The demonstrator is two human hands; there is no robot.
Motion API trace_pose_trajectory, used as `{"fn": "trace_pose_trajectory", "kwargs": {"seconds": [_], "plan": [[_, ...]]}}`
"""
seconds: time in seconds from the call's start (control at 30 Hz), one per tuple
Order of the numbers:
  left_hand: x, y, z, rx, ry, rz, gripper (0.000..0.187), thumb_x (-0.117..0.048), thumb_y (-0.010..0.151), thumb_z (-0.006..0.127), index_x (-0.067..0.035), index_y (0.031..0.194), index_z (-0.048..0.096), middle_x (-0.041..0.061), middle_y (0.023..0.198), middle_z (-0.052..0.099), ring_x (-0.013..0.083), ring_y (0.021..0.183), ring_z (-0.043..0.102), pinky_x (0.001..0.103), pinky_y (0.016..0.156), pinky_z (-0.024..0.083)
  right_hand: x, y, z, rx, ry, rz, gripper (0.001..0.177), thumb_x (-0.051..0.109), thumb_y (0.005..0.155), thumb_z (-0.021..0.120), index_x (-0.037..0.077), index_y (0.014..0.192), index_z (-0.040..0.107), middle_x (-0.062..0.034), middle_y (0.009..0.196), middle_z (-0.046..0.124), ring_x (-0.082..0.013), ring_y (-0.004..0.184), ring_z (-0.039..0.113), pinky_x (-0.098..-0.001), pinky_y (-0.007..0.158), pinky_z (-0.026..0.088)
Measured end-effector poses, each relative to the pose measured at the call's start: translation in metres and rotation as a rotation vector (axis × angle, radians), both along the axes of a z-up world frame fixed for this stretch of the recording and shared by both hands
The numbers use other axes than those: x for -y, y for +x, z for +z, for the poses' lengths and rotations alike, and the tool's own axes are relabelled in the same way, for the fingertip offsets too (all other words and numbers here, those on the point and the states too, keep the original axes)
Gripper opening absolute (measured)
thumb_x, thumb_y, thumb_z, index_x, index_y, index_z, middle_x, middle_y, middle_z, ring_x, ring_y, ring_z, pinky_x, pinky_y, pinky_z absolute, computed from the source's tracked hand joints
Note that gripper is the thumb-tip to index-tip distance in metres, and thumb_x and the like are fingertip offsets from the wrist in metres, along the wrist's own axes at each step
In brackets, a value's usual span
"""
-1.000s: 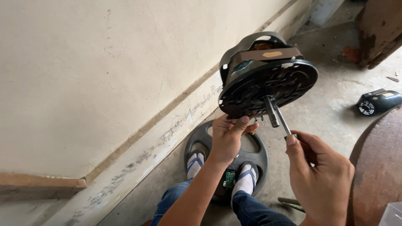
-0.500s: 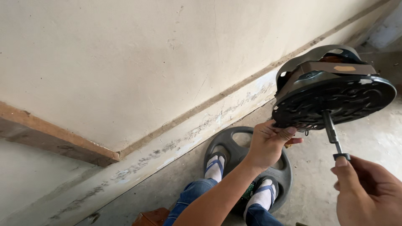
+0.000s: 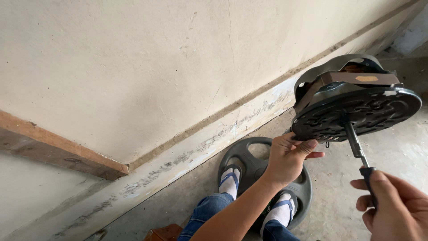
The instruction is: The person uses a screwdriver to remove screws from the front grille of a standing electric fan, then detaches the grille and places it on a nearby table. The person continues to unscrew and remove the rear motor housing cover, exposing the internal motor components.
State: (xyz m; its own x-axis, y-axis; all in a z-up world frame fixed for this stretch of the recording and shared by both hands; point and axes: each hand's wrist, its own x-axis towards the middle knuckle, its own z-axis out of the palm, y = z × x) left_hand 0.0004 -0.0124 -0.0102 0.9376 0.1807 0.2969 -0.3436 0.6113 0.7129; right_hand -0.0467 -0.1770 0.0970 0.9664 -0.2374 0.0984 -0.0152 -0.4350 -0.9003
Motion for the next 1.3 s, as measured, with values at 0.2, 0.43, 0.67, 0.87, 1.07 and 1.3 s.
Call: {"fn": "trace_pose_trajectory", "kwargs": {"seconds": [0.2, 0.43, 0.67, 0.87, 1.07, 1.3], "plan": [[0.003, 0.000, 0.003, -0.047, -0.058, -0.035, 0.013, -0.009, 0.106, 0.068, -0.001, 0.115, 0.072, 0.006, 0.111, 0.073, 0.0150, 0.099, 0.070, 0.039, 0.089, 0.065, 0.003, 0.001, -0.011, -0.067, 0.121, -0.032, 0.028, 0.022, 0.112, 0.067, -0.006, 0.112, 0.073, -0.0178, 0.078, 0.066, -0.0123, 0.052, 0.054, -0.0243, 0.041, 0.039], [-0.003, 0.002, 0.006, -0.022, 0.013, -0.007, 0.013, -0.012, 0.107, 0.067, -0.003, 0.115, 0.073, 0.006, 0.108, 0.074, 0.0138, 0.096, 0.070, 0.038, 0.085, 0.066, -0.023, -0.018, -0.002, 0.298, -0.297, -0.065, 0.021, 0.012, 0.114, 0.071, -0.008, 0.115, 0.074, -0.0123, 0.078, 0.068, -0.0106, 0.058, 0.059, -0.0206, 0.051, 0.042], [-0.005, 0.002, 0.009, -0.004, 0.039, 0.002, 0.013, -0.014, 0.109, 0.066, -0.004, 0.112, 0.074, 0.003, 0.108, 0.074, 0.0125, 0.099, 0.070, 0.038, 0.085, 0.067, -0.029, -0.024, 0.007, 0.369, -0.314, 0.024, 0.021, 0.008, 0.115, 0.067, -0.012, 0.111, 0.073, -0.0136, 0.077, 0.068, -0.0094, 0.066, 0.064, -0.0179, 0.061, 0.047], [-0.007, 0.000, 0.011, -0.033, 0.027, -0.017, 0.012, -0.014, 0.107, 0.066, -0.005, 0.113, 0.073, 0.002, 0.107, 0.073, 0.0116, 0.100, 0.070, 0.038, 0.085, 0.067, 0.002, -0.008, 0.007, -0.153, 0.236, 0.058, 0.032, 0.016, 0.114, 0.054, -0.010, 0.122, 0.071, -0.0159, 0.077, 0.066, -0.0113, 0.048, 0.050, -0.0268, 0.036, 0.035], [-0.007, 0.003, 0.007, -0.015, 0.027, -0.004, 0.012, -0.013, 0.109, 0.067, -0.003, 0.109, 0.073, 0.004, 0.104, 0.073, 0.0127, 0.095, 0.070, 0.039, 0.083, 0.068, 0.008, -0.005, 0.006, -0.136, 0.310, 0.173, 0.032, 0.018, 0.114, 0.057, -0.010, 0.117, 0.073, -0.0132, 0.073, 0.062, -0.0111, 0.052, 0.052, -0.0247, 0.039, 0.039], [-0.005, 0.002, 0.009, -0.062, 0.045, 0.010, 0.011, -0.012, 0.105, 0.066, -0.004, 0.108, 0.073, 0.003, 0.101, 0.074, 0.0112, 0.093, 0.070, 0.037, 0.080, 0.067, -0.036, -0.030, 0.033, 0.225, -0.425, -0.021, 0.021, 0.010, 0.106, 0.069, -0.010, 0.104, 0.075, -0.0153, 0.068, 0.069, -0.0162, 0.054, 0.065, -0.0247, 0.044, 0.046]]}}
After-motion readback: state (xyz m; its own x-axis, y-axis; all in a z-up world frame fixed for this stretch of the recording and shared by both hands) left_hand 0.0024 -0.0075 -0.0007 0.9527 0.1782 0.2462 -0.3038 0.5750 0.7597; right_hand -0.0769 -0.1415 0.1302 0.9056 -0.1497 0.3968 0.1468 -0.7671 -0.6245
